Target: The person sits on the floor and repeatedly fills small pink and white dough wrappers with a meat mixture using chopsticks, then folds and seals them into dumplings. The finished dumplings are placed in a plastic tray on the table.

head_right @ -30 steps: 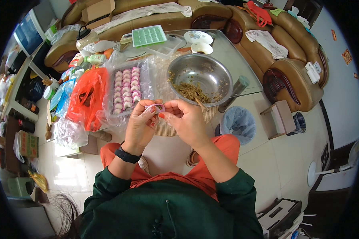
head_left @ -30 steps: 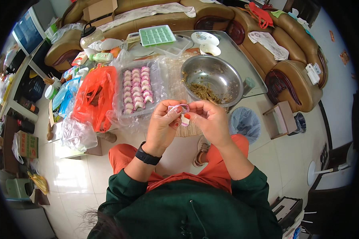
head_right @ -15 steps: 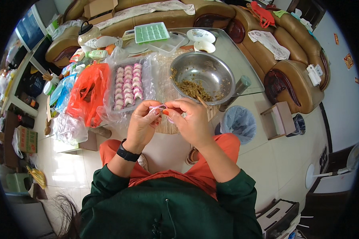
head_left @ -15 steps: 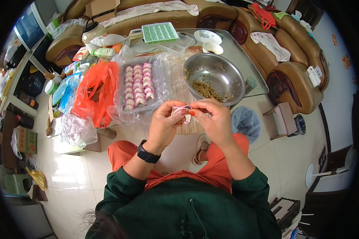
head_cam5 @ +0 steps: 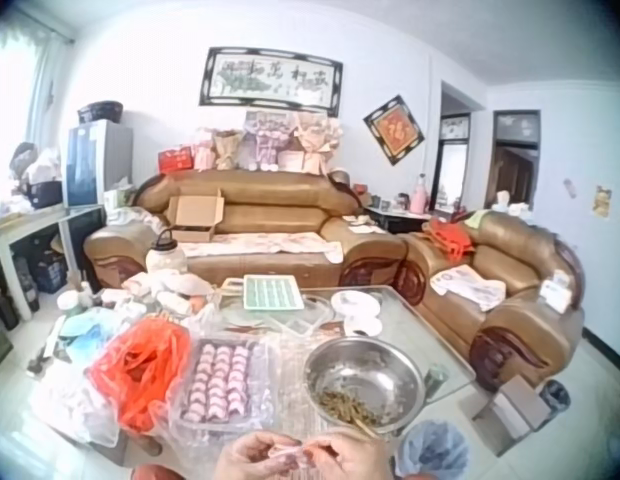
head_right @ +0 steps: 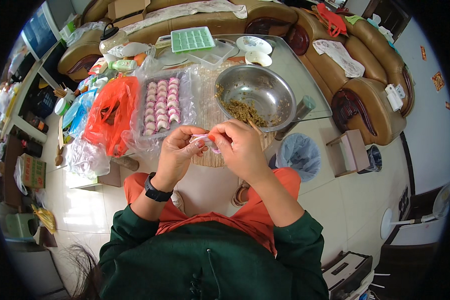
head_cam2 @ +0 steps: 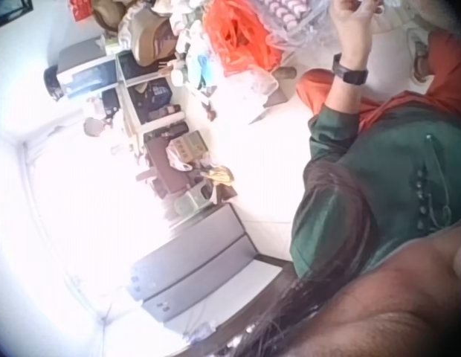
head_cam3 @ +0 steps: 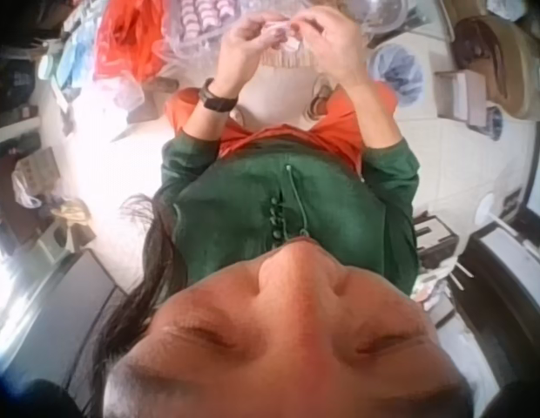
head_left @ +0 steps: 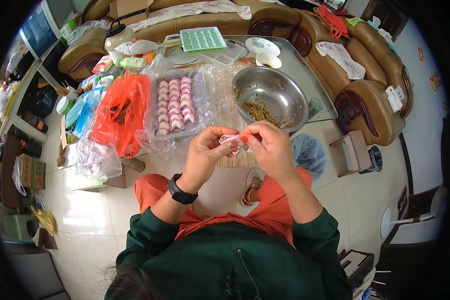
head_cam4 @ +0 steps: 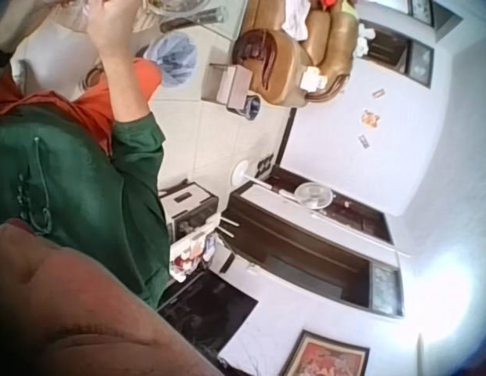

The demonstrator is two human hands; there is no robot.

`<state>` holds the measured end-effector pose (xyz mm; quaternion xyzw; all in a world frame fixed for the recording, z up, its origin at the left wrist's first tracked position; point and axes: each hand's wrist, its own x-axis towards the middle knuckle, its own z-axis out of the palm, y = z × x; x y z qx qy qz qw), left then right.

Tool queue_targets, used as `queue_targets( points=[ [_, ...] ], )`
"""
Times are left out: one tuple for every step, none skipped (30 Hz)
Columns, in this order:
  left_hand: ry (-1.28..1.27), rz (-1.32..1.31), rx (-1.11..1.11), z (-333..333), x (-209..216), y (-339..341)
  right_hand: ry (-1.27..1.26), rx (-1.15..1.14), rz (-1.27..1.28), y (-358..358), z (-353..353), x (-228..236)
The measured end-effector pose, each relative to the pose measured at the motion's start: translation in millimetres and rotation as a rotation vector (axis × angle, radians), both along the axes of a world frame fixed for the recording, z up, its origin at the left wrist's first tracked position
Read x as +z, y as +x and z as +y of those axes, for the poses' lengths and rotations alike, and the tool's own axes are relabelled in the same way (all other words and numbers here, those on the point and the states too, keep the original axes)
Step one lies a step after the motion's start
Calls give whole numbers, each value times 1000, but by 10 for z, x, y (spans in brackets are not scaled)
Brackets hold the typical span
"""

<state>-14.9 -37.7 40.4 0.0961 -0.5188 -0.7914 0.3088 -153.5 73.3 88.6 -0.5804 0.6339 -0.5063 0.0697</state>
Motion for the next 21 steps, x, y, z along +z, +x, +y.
queue_targets(
  points=[
    [-3,-14,-5,5,15,2,26,-27,3,15,0,0],
    [2,-21,-10,4,28,10,52,-53,5,28,0,0],
    [8,-28,-15,1,40,21,37,-51,-5,28,10,-7],
    [14,-36,-19,-2,49,30,23,-49,-14,21,22,-21],
    [-3,-46,-17,-8,53,41,9,-45,-25,21,23,-32],
    [-20,-57,-14,-16,57,50,-22,-33,-28,25,13,-25],
    [-37,-68,-11,-21,63,57,-54,-22,-31,30,0,-7],
    [-49,-82,-11,-17,81,61,-85,-13,-34,36,-5,10],
    [-61,-96,-11,-8,108,62,-44,-3,-28,38,-1,23],
    [-73,-110,-11,3,131,66,-3,8,-22,36,7,35],
    [-90,-110,-8,12,151,66,37,17,-14,30,12,47],
    [-108,-110,-5,22,169,69,41,-1,18,32,15,53],
    [-126,-110,-2,28,183,71,45,-19,50,36,20,58],
    [-142,-104,-6,32,187,72,50,-36,83,39,23,58],
    [-157,-99,-10,35,189,73,23,-22,60,29,24,48],
    [-173,-93,-15,37,191,75,-4,-7,37,9,27,30],
    [-186,-110,-23,31,191,91,-30,11,11,2,22,13],
    [-199,-126,-32,20,192,108,-31,38,25,3,13,23],
    [-212,-143,-40,14,194,124,-32,66,39,6,2,47],
    [-240,-159,-46,19,212,125,-32,88,54,3,5,69],
    [-269,-175,-51,25,234,127,-5,83,54,-2,6,61]
  ],
)
